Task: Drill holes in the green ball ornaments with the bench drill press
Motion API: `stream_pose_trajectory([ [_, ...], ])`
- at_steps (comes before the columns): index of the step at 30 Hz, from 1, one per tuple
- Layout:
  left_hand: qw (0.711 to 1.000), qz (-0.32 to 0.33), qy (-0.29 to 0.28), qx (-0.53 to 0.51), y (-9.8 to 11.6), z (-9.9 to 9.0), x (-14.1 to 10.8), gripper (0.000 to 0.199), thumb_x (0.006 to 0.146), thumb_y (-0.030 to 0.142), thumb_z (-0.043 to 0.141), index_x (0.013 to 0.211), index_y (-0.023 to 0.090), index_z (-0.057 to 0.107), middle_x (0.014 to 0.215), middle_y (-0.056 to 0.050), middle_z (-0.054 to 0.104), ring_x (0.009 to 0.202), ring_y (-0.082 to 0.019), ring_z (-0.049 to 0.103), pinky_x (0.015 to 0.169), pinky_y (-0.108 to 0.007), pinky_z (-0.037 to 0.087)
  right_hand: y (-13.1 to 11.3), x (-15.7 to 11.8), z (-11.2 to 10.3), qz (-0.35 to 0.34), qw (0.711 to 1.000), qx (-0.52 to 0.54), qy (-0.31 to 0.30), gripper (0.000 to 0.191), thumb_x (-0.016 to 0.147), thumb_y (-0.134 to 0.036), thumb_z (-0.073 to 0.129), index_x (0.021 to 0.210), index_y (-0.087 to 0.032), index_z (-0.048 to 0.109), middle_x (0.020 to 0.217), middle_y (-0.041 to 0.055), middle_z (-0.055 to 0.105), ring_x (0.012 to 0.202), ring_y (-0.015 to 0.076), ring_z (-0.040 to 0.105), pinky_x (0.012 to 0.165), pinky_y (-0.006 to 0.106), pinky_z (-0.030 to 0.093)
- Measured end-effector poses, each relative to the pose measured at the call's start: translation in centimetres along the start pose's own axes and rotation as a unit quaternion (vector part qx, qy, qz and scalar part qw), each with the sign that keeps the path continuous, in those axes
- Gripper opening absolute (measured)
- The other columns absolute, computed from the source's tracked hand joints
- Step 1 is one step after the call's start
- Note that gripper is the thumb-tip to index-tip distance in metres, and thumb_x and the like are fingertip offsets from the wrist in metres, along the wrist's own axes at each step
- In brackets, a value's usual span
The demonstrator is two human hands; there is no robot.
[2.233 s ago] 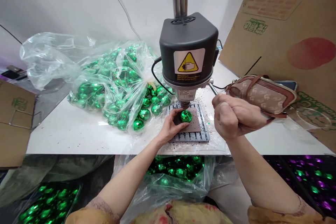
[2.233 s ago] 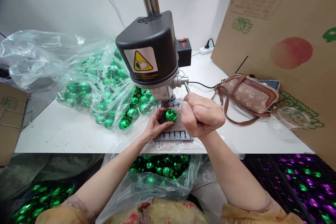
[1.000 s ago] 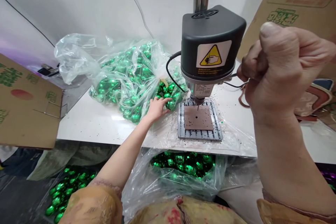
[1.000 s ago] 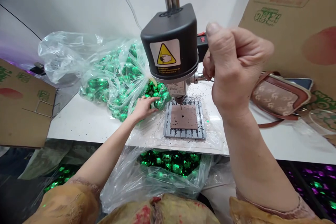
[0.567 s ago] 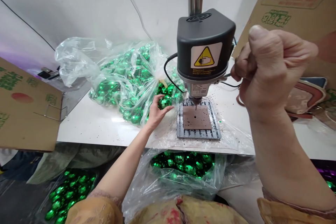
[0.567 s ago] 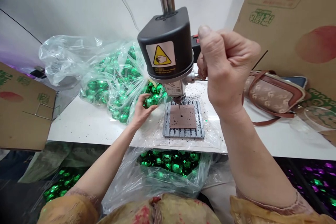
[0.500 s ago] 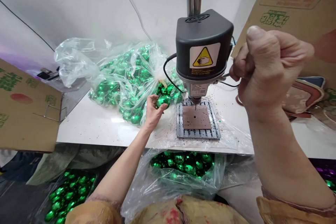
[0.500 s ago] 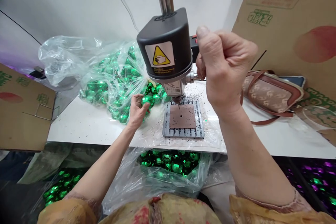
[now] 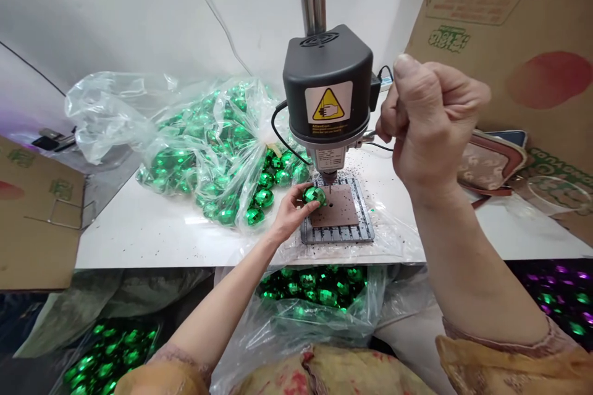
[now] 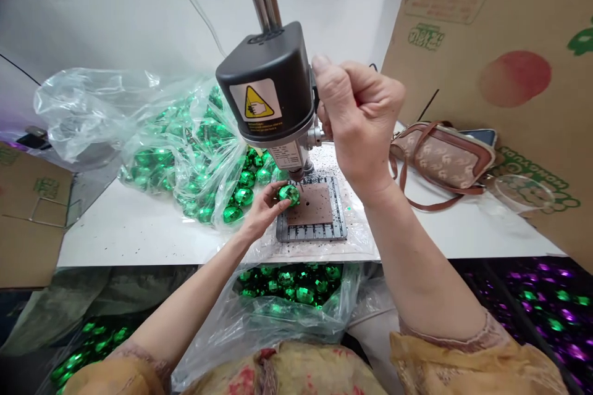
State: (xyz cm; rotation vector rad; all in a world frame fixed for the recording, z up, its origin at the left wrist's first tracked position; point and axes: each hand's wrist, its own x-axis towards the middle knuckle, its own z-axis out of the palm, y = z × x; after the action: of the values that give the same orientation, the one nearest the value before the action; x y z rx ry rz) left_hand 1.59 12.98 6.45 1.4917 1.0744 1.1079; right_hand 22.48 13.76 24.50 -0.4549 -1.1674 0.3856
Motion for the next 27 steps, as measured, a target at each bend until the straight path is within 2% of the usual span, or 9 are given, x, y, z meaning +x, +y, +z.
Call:
stream_pose_trajectory([
  [4, 0.993, 0.067, 0.006, 0.102, -0.4, 0.1, 0.5, 0.052, 0.083, 0.049, 0.078, 0.126, 0.023, 0.069, 0.12, -0.009, 0.068, 0.103, -0.023, 0.064, 0.09, -0.035, 0.053, 0.0, -0.1, 0.1, -0.001, 1.0, 0.0, 0.0, 0.053, 0.085, -0.042, 0.07, 0.051, -0.018, 0.038, 0.043, -0.0068, 0.034, 0.038, 0.0021, 0.028, 0.04, 0.023, 0.021],
  [8, 0.985, 0.114, -0.004, 0.132, -1.0, 0.6, 1.0, 0.048, 0.085, 0.046, 0.077, 0.128, 0.025, 0.068, 0.124, -0.009, 0.066, 0.116, -0.026, 0.062, 0.102, -0.04, 0.05, 0.2, -0.1, 0.0, -0.004, 0.998, -0.056, -0.004, 0.058, 0.086, -0.055, 0.064, 0.051, -0.02, 0.034, 0.044, -0.0061, 0.032, 0.039, 0.0029, 0.026, 0.04, 0.026, 0.023],
  [13, 0.995, 0.071, -0.018, 0.069, -2.1, 1.5, 1.5, 0.071, 0.081, 0.044, 0.082, 0.142, 0.022, 0.055, 0.135, -0.013, 0.065, 0.118, -0.028, 0.064, 0.106, -0.045, 0.05, 0.6, -0.1, -0.3, -0.018, 0.996, -0.087, -0.033, 0.056, 0.092, -0.057, 0.055, 0.056, -0.021, 0.03, 0.046, -0.0052, 0.03, 0.041, 0.0033, 0.025, 0.041, 0.026, 0.026],
  [19, 0.998, 0.054, -0.03, 0.01, -3.0, 2.2, 1.4, 0.068, 0.076, 0.045, 0.086, 0.133, 0.021, 0.059, 0.13, -0.012, 0.068, 0.116, -0.028, 0.067, 0.106, -0.046, 0.053, 0.3, -0.3, -0.2, -0.018, 0.999, -0.038, -0.03, 0.056, 0.092, -0.055, 0.057, 0.056, -0.02, 0.033, 0.05, -0.0051, 0.029, 0.042, 0.0029, 0.031, 0.043, 0.023, 0.034],
  [24, 0.997, 0.054, -0.055, -0.032, -2.9, 2.4, 1.0, 0.071, 0.075, 0.047, 0.088, 0.133, 0.021, 0.057, 0.131, -0.013, 0.068, 0.119, -0.028, 0.066, 0.108, -0.046, 0.053, 0.2, -0.2, 0.0, -0.023, 0.999, -0.018, -0.019, 0.055, 0.092, -0.044, 0.063, 0.053, -0.019, 0.033, 0.047, -0.0063, 0.029, 0.039, 0.0015, 0.028, 0.039, 0.022, 0.027],
  [27, 0.996, 0.05, -0.062, -0.029, -2.4, 2.6, 0.7, 0.066, 0.076, 0.047, 0.087, 0.13, 0.021, 0.059, 0.129, -0.012, 0.068, 0.118, -0.027, 0.067, 0.107, -0.045, 0.053, 0.4, -0.2, -0.1, -0.026, 0.999, -0.016, -0.018, 0.054, 0.092, -0.044, 0.063, 0.053, -0.019, 0.034, 0.047, -0.0067, 0.03, 0.039, 0.0011, 0.028, 0.039, 0.022, 0.025],
])
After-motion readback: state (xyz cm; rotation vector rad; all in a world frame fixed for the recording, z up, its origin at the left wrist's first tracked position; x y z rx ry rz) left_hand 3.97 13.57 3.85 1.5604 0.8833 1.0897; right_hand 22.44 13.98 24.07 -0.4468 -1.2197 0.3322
